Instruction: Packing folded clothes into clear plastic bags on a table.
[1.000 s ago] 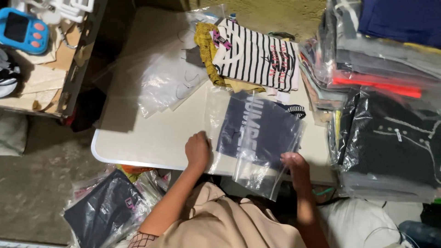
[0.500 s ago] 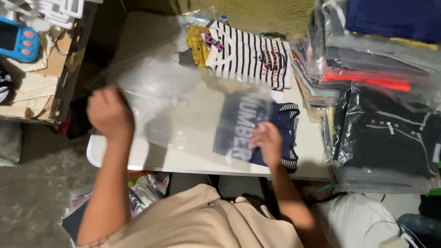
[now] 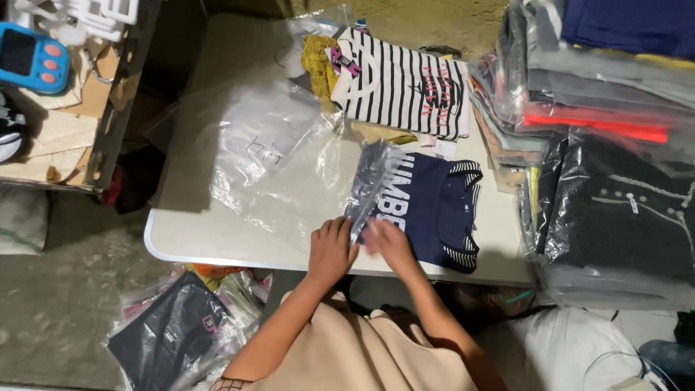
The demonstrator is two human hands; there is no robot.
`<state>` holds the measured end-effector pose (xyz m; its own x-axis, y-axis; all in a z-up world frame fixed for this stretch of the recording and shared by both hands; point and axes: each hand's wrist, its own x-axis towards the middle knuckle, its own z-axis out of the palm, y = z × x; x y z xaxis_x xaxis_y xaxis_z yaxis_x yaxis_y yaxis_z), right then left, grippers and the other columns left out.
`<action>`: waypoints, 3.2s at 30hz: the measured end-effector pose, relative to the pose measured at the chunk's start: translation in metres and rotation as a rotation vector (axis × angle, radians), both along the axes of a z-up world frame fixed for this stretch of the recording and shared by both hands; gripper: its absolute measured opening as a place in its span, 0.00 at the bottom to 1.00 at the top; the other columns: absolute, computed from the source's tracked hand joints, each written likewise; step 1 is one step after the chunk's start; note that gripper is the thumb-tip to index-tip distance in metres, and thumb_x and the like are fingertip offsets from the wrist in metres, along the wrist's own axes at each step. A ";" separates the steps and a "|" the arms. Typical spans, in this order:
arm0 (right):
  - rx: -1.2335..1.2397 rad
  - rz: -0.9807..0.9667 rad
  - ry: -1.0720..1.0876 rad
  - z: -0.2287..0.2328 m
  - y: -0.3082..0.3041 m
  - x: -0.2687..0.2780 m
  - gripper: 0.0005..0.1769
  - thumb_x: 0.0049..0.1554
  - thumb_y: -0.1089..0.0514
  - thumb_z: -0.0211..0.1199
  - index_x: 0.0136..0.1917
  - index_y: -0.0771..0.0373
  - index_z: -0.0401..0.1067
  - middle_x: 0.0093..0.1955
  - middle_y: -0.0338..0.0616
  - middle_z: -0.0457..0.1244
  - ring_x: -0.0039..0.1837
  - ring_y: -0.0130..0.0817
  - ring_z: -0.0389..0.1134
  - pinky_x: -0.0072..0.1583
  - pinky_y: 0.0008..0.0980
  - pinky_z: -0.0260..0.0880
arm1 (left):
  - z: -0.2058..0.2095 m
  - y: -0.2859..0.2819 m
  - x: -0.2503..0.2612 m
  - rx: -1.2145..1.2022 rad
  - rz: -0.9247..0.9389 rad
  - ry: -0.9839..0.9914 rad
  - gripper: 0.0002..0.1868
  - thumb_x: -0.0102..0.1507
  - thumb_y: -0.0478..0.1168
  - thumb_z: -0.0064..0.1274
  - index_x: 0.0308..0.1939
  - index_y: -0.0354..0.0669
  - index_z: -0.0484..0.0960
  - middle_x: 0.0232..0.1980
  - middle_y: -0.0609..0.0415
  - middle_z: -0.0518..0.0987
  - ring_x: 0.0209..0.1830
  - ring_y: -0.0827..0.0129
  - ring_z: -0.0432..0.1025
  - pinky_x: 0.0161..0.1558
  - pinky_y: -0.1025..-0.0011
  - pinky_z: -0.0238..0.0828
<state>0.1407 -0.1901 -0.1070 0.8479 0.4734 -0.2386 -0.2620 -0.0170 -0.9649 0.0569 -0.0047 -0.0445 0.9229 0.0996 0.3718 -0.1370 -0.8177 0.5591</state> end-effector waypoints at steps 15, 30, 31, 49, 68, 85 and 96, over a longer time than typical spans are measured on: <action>-0.347 0.011 0.404 -0.329 -0.253 -0.075 0.30 0.65 0.40 0.48 0.68 0.63 0.71 0.65 0.51 0.66 0.62 0.36 0.67 0.62 0.34 0.67 | -0.007 -0.002 -0.003 -0.079 0.030 -0.043 0.23 0.60 0.38 0.57 0.58 0.34 0.76 0.58 0.43 0.76 0.59 0.49 0.68 0.60 0.54 0.61; -0.416 0.163 0.065 -0.226 -0.220 -0.086 0.27 0.68 0.53 0.52 0.76 0.68 0.66 0.70 0.48 0.62 0.59 0.34 0.62 0.60 0.32 0.58 | -0.010 -0.003 -0.002 -0.032 0.063 -0.062 0.24 0.56 0.35 0.55 0.57 0.33 0.75 0.58 0.42 0.76 0.59 0.49 0.69 0.61 0.52 0.62; -0.552 0.252 0.035 -0.200 -0.213 -0.076 0.26 0.68 0.52 0.55 0.74 0.69 0.66 0.69 0.48 0.62 0.61 0.33 0.62 0.62 0.31 0.59 | -0.010 -0.004 -0.002 -0.034 0.060 -0.061 0.24 0.56 0.35 0.55 0.57 0.33 0.75 0.58 0.42 0.76 0.59 0.49 0.69 0.61 0.52 0.62; -0.655 -0.146 -0.592 0.038 0.082 0.058 0.19 0.56 0.50 0.70 0.57 0.61 0.77 0.47 0.52 0.70 0.51 0.46 0.71 0.53 0.39 0.70 | -0.019 0.014 0.041 -0.204 0.263 0.165 0.11 0.67 0.41 0.51 0.49 0.41 0.83 0.35 0.40 0.81 0.34 0.45 0.76 0.37 0.51 0.73; -0.603 -0.039 -0.661 0.037 0.052 0.055 0.20 0.58 0.66 0.54 0.62 0.58 0.73 0.50 0.51 0.65 0.52 0.50 0.68 0.54 0.41 0.70 | 0.083 0.088 0.054 -0.088 0.460 -0.227 0.09 0.68 0.35 0.55 0.52 0.41 0.83 0.43 0.47 0.80 0.40 0.55 0.75 0.42 0.61 0.73; -0.731 -0.281 -0.132 0.013 -0.002 0.111 0.30 0.49 0.67 0.58 0.66 0.66 0.69 0.46 0.57 0.70 0.46 0.43 0.72 0.50 0.44 0.73 | 0.049 0.075 0.058 0.086 0.355 -0.236 0.09 0.61 0.35 0.60 0.45 0.46 0.87 0.41 0.53 0.81 0.40 0.57 0.75 0.37 0.62 0.73; -0.134 -0.031 -0.442 0.041 0.029 0.014 0.35 0.51 0.74 0.56 0.72 0.68 0.59 0.66 0.48 0.60 0.64 0.38 0.63 0.62 0.35 0.65 | 0.020 0.041 0.034 -0.101 0.028 -0.203 0.14 0.57 0.32 0.57 0.47 0.44 0.88 0.39 0.49 0.82 0.40 0.55 0.76 0.37 0.60 0.73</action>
